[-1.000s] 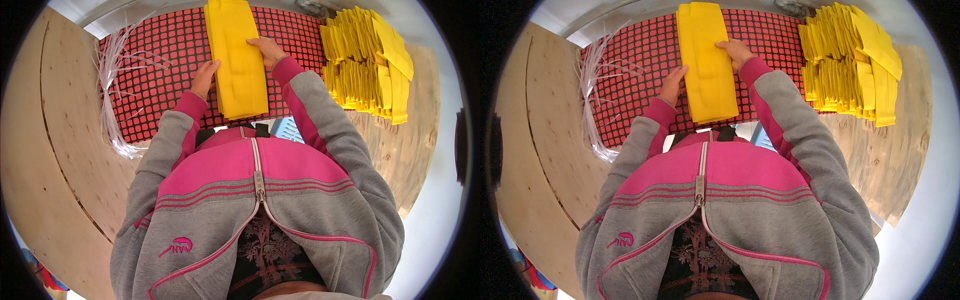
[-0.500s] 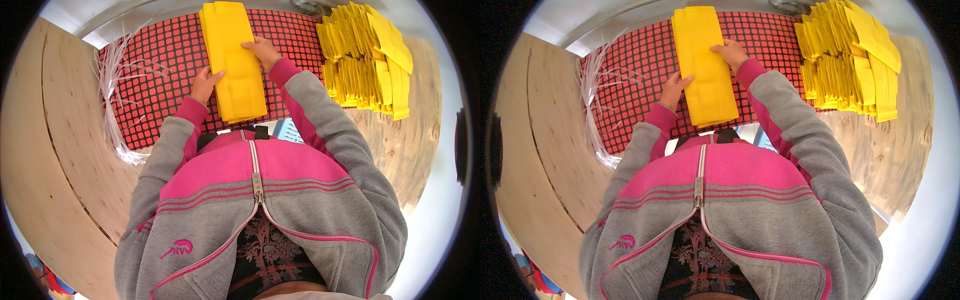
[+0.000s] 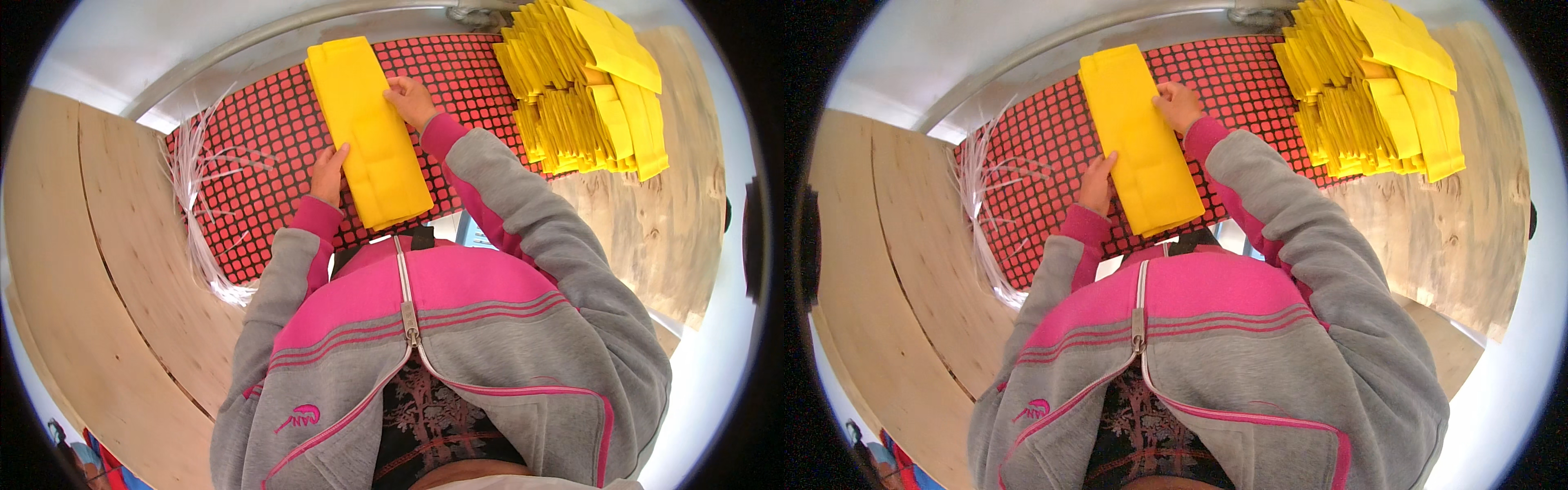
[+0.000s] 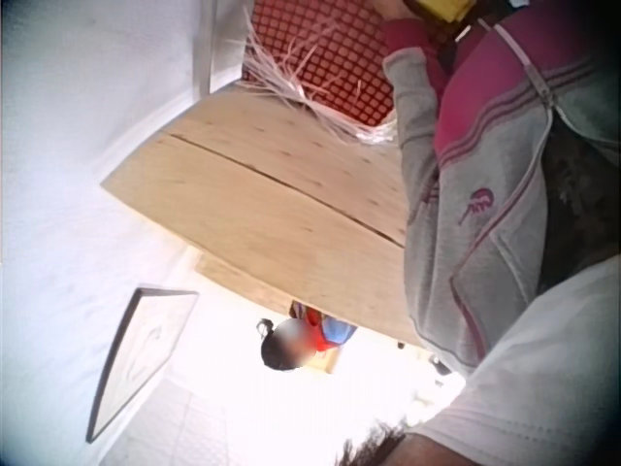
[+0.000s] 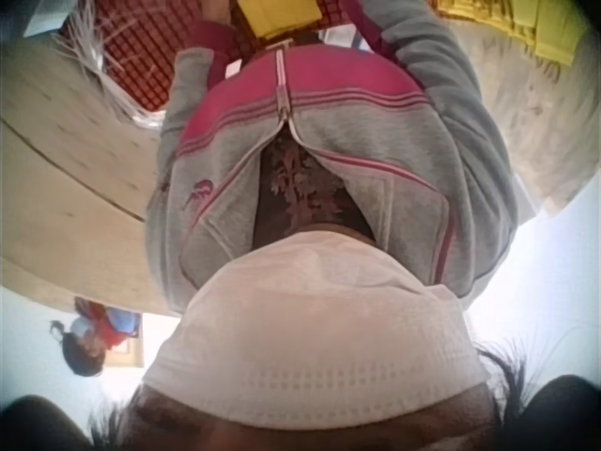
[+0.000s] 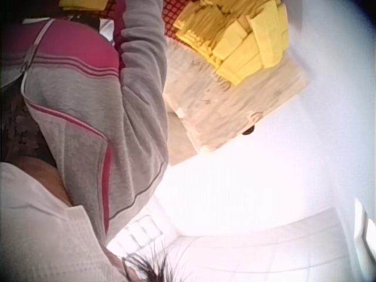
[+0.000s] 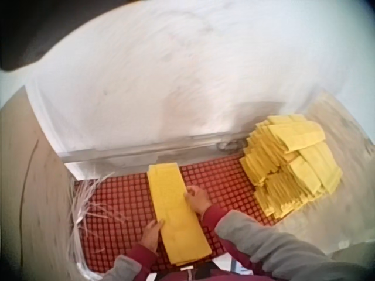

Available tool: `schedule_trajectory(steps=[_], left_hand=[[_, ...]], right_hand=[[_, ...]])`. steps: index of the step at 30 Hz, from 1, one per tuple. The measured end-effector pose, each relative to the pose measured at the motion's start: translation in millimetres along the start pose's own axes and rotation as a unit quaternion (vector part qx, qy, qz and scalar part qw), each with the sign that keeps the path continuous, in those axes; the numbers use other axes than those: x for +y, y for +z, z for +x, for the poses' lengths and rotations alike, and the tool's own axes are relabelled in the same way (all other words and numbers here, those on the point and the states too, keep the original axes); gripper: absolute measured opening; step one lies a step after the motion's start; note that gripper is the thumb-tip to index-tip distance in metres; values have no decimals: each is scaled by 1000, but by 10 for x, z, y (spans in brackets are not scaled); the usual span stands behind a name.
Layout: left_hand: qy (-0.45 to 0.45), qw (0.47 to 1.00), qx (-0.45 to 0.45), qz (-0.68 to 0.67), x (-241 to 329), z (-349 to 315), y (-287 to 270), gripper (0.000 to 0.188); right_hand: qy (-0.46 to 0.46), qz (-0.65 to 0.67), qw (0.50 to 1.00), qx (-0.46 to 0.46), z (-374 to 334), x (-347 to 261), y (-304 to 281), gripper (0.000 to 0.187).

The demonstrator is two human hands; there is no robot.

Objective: The person gathers yellow envelopes from a stack, aligns them into a neat pile, and secures the bundle with a white plastic tie. The person repeats this process to create multiple tied bundles on the table.

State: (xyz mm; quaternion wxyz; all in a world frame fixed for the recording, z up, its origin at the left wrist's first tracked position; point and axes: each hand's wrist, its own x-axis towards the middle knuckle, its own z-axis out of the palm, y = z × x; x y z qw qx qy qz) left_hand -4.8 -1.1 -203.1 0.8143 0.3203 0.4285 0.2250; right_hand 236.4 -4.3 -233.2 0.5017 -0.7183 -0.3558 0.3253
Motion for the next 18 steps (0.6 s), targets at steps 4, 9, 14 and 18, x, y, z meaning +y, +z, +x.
schedule_trajectory(steps=[4,9,14,18], left_hand=[[30,999,-43,-13,-64,48,-41,37],[25,997,-66,-24,-9,29,20,36],[6,999,-28,14,32,42,41,33],[9,999,-52,-5,0,52,16,31]], right_hand=[[-52,-153,987,22,-58,-128,-54,25],[-55,-89,993,62,-416,-660,-246,28],[-138,27,990,-28,-1173,-1514,-933,32],[-211,-8,977,-25,-1590,-2040,-2053,30]])
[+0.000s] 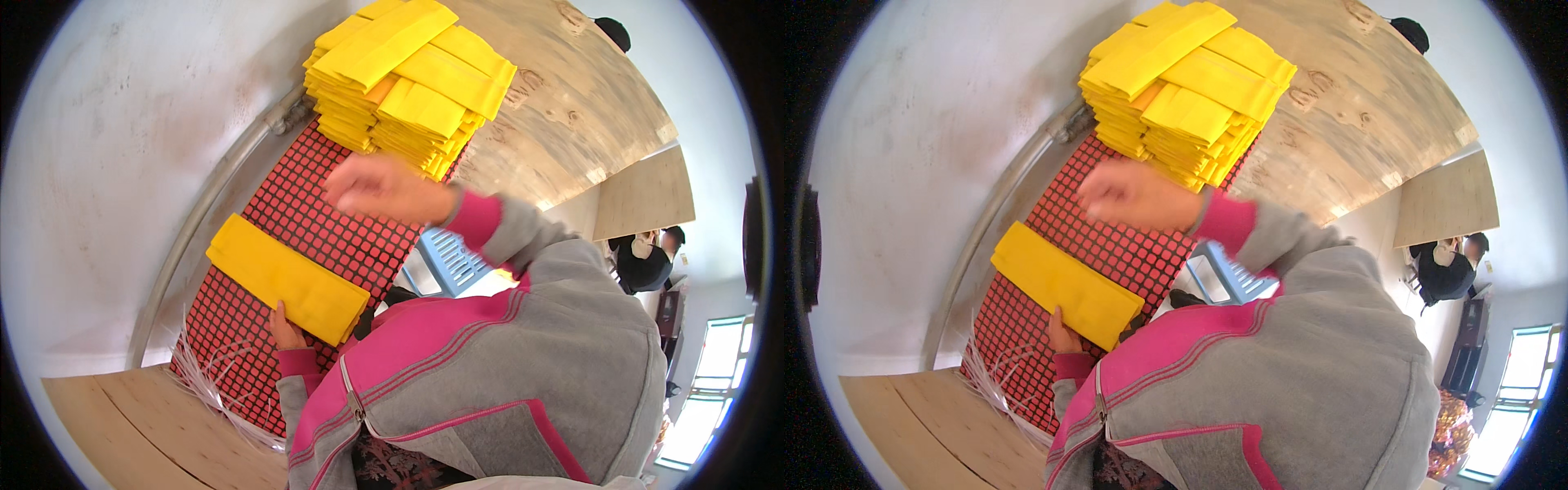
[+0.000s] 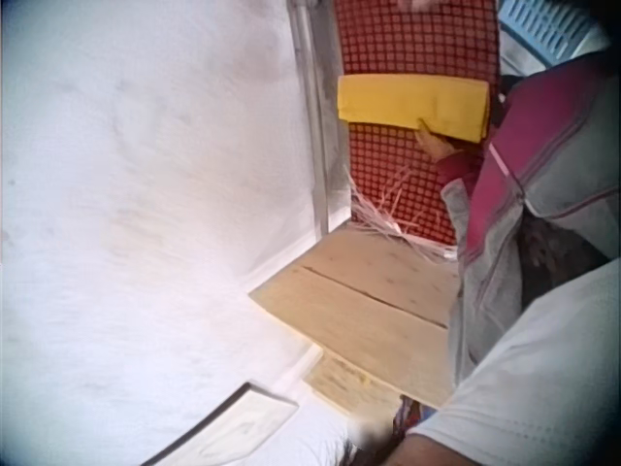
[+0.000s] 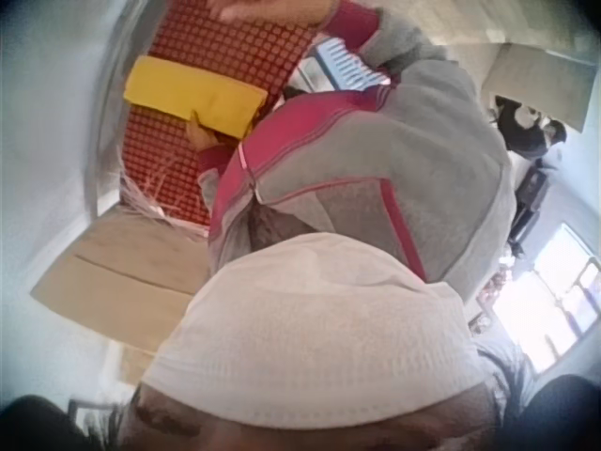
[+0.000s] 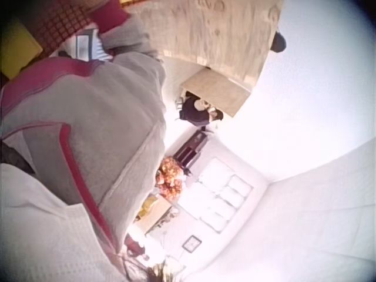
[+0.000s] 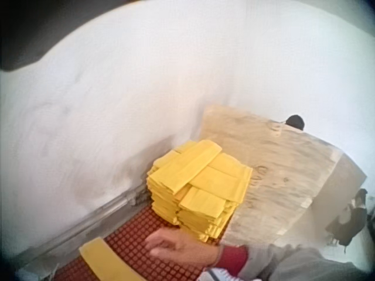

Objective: The person gathers yellow envelopes from a stack, aligns them into a neat pile, and secures the bundle with a white plastic tie. The person repeats this process to create multiple tied bundles on the table.

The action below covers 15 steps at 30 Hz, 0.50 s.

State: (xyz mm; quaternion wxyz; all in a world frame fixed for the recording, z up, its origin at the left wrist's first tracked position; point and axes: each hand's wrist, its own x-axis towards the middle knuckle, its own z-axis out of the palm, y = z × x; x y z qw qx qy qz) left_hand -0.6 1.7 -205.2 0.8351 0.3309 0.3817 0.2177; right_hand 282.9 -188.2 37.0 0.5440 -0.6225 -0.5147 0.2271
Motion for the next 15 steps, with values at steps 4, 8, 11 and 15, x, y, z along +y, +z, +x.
schedule_trajectory(steps=[4,8,11,15], left_hand=[[-5,1000,-7,5,-1,20,-38,32],[-19,1000,-11,13,-1,42,-67,33],[-17,999,-10,25,9,36,-53,38],[-26,999,-13,23,28,-5,-30,37]], right_hand=[[178,197,949,169,150,-61,-1392,31],[322,211,863,326,489,335,-2522,34],[372,169,813,414,674,668,-2880,42],[419,180,793,404,858,856,-2999,58]])
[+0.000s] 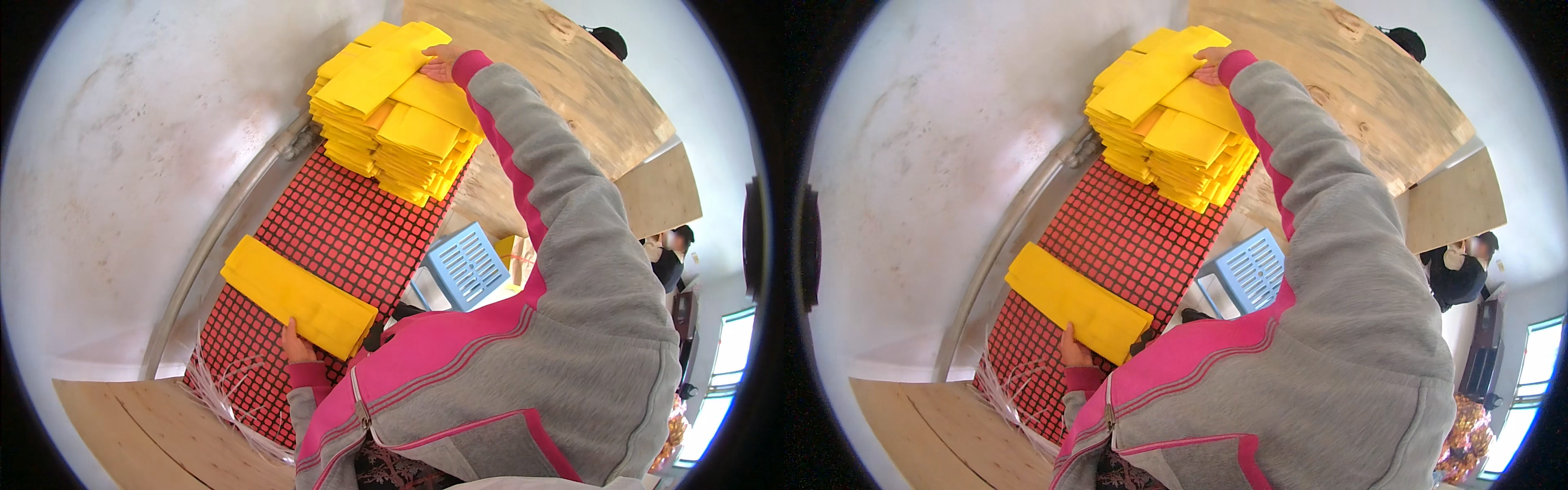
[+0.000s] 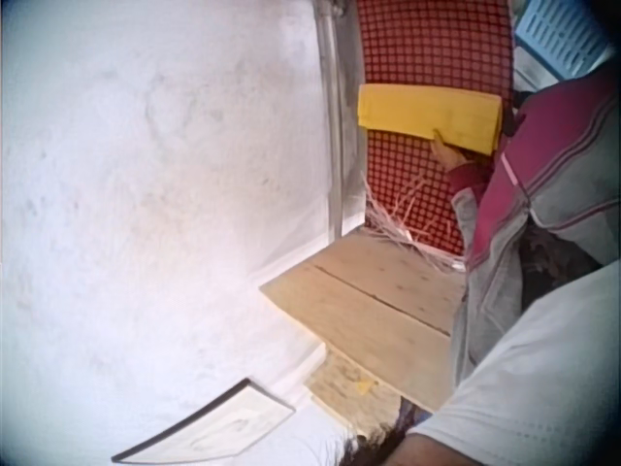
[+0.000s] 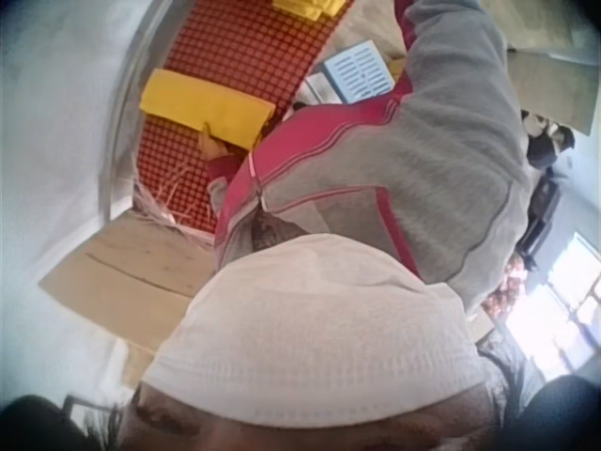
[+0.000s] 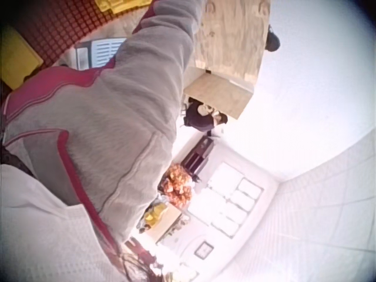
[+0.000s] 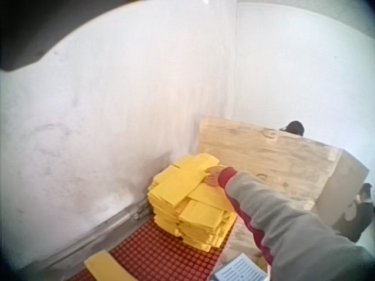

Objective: The person gathers yellow envelopes from a stack, aligns them into a neat pile, and secures the bundle with a white plastic tie. The person repeats this process to create multiple tied bundles on the table.

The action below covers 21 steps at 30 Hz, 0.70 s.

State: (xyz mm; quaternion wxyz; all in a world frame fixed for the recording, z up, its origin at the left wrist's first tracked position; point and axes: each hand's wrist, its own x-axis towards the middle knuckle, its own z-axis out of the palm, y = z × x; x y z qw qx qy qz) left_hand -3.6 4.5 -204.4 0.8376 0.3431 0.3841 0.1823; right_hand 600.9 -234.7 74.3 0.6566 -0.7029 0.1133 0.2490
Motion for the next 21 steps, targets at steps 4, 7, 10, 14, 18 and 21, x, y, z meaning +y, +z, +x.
schedule_trajectory(steps=[4,7,10,14,18,21], left_hand=[[11,1000,-12,-2,-21,2,-21,36],[20,999,7,-29,-49,32,-27,30],[14,1000,15,-11,-39,25,-17,35],[35,999,0,-37,-65,18,8,35],[41,996,17,-72,-176,117,-78,32],[56,997,62,-6,-243,176,-132,34]], right_hand=[[-5,49,999,10,-26,-26,153,56],[-25,5,999,46,-15,-7,275,55],[-28,-51,997,52,218,3,272,54],[-73,122,983,-116,899,84,186,39],[-121,130,983,-44,1236,-104,99,30],[-165,62,983,-57,966,-351,197,21]])
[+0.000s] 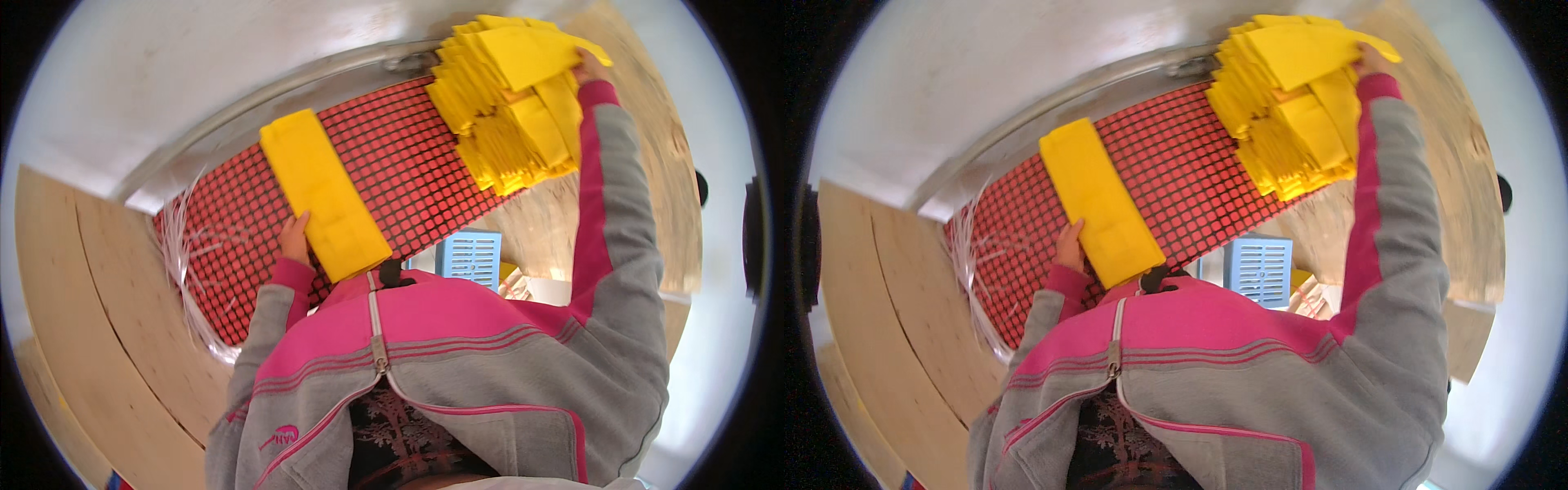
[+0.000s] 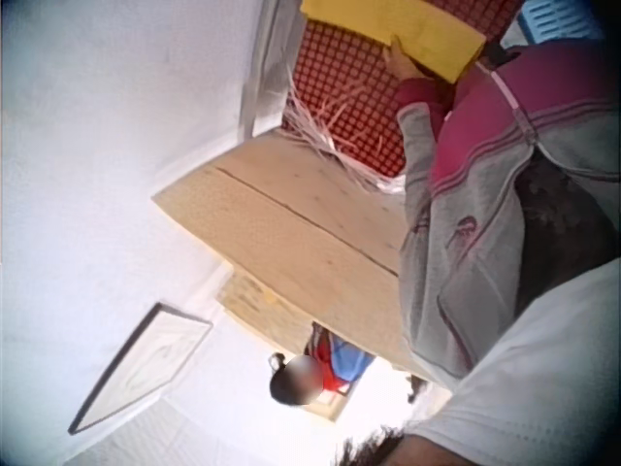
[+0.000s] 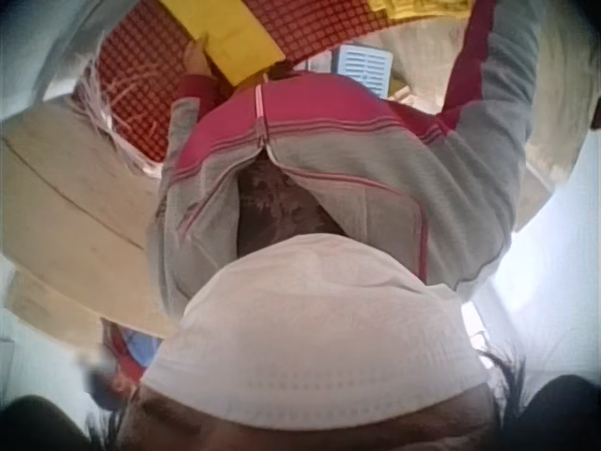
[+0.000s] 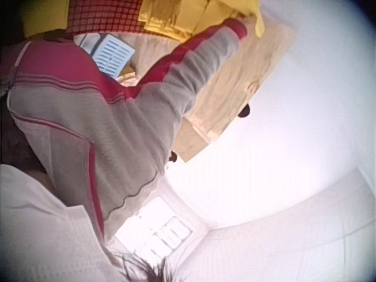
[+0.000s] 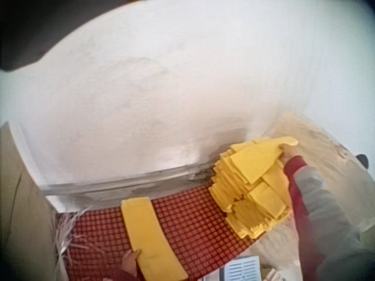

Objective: The person gathers yellow envelopes from a stack, aligns them into a neat pile, and secures the bundle with a white plastic tie. The person repeats this process to create multiple tied bundles on the table.

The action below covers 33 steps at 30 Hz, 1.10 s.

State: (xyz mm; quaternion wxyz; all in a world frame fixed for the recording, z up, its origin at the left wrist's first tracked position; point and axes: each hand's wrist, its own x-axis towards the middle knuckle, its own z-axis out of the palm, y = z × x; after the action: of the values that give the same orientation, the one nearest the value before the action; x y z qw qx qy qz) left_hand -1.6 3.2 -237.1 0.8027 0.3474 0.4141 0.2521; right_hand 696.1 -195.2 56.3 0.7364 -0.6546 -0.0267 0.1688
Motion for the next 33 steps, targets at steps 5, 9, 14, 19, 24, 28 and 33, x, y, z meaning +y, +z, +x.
schedule_trajectory(steps=[5,9,14,19,24,28,33], left_hand=[[-7,1000,14,-12,53,-67,59,33],[-22,999,35,0,130,-121,122,33],[-20,999,24,-21,163,-155,142,34],[-9,999,43,-9,149,-179,172,35],[7,999,34,-27,135,-157,178,34],[1,999,34,-28,151,-197,180,31],[3,999,50,-2,214,-260,209,26]], right_hand=[[-122,-7,991,-51,-795,-480,617,25],[-57,13,982,-179,-1572,-524,1145,28],[26,15,903,-428,-2271,4,1778,33],[61,33,869,-490,-2882,1232,2266,34],[229,43,839,-492,-3323,2344,2459,37],[255,60,830,-492,-3520,2896,2504,36],[269,39,848,-454,-3571,3135,2467,32]])
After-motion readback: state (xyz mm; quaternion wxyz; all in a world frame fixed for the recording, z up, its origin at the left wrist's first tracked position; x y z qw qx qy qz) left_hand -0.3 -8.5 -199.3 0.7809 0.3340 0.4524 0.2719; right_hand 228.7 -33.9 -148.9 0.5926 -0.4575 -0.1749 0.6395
